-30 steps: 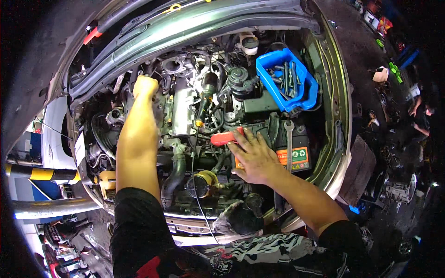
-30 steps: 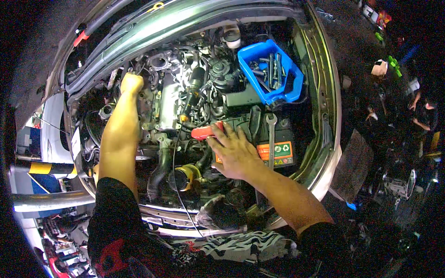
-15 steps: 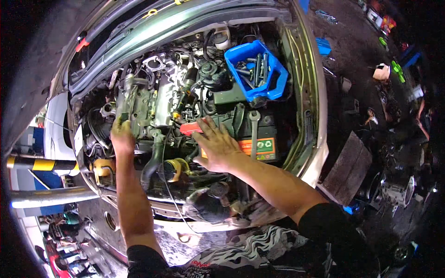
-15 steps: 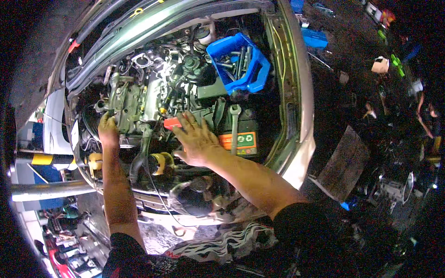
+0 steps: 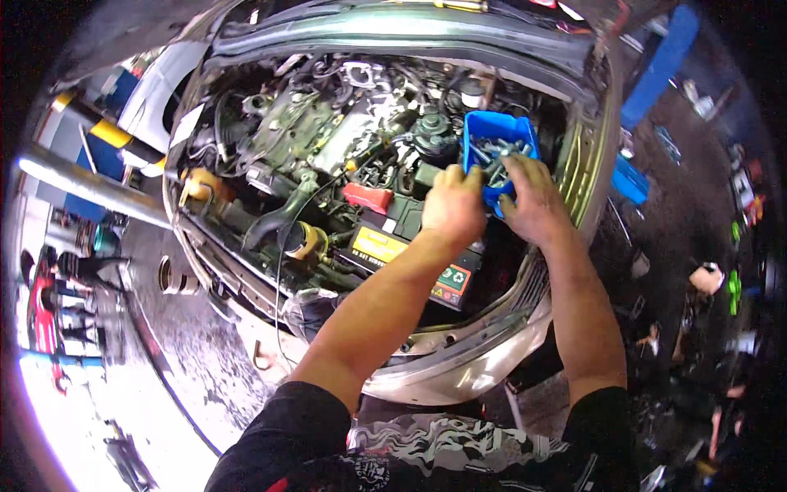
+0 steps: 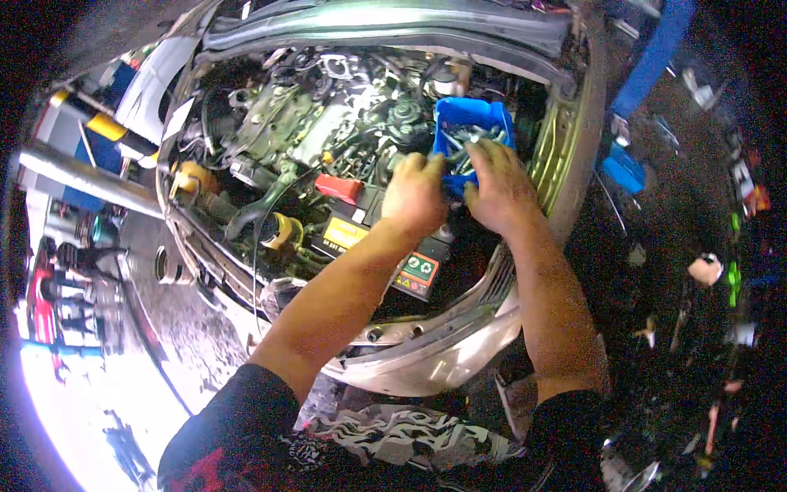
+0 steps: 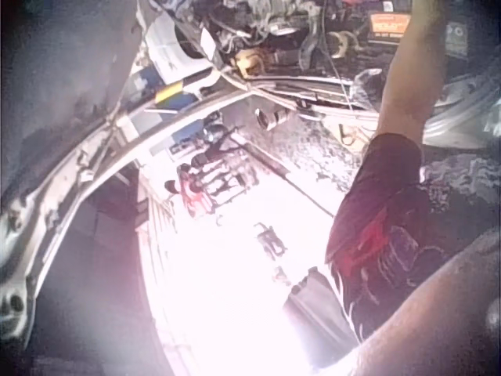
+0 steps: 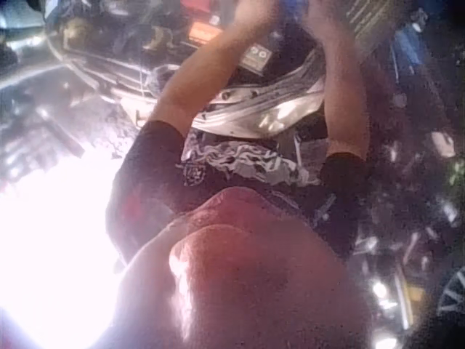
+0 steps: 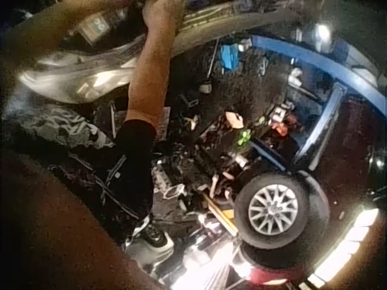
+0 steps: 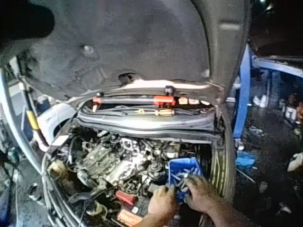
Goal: The person unfastens engine components using a wrench, blows air through a metal pipe with an air nozzle, wipes the pipe with a cloth, and searches through a hardware container.
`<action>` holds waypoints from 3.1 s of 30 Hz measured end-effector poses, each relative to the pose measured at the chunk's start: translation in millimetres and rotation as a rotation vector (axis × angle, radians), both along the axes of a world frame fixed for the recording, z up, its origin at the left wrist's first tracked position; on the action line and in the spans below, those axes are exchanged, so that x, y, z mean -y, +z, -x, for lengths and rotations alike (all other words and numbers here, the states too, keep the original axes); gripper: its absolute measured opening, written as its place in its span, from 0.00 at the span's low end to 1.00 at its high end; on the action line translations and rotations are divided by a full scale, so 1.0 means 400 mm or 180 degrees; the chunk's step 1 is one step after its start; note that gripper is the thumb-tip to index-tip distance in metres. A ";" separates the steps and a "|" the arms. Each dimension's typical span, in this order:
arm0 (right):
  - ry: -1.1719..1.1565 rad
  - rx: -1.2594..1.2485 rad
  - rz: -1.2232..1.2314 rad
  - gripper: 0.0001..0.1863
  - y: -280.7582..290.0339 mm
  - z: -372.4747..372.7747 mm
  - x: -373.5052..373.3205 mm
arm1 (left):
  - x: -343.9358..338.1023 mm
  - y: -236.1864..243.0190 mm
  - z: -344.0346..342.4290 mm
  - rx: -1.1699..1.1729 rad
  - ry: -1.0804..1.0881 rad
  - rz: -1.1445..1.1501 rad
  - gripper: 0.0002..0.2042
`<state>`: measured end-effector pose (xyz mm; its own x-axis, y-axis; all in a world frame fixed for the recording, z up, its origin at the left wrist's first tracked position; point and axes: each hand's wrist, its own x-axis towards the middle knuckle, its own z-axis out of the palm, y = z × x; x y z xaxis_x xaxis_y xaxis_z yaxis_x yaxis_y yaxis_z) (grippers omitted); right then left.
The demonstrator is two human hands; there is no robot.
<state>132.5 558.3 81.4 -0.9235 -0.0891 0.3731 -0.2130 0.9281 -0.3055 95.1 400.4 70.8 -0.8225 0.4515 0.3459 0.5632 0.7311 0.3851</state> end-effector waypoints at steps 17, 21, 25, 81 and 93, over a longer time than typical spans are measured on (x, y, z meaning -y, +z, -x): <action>-0.0154 0.0392 0.0541 0.32 -0.018 0.008 -0.019 | 0.333 -0.125 0.488 0.1263 0.1300 0.1893 0.18; -0.0223 0.0363 0.0435 0.30 -0.026 0.014 -0.022 | 0.296 -0.187 0.578 0.2213 0.1027 0.2607 0.19; -0.0311 0.0489 0.0342 0.30 -0.022 0.020 -0.020 | 0.291 -0.209 0.605 0.1994 0.1271 0.2605 0.21; -0.0727 0.1167 0.0317 0.27 0.025 0.012 0.018 | 0.890 -0.052 -0.265 0.0873 0.1107 0.0748 0.23; -0.0615 0.0999 0.0459 0.27 0.004 0.003 0.007 | 0.850 -0.046 -0.266 0.0957 0.1129 0.0590 0.20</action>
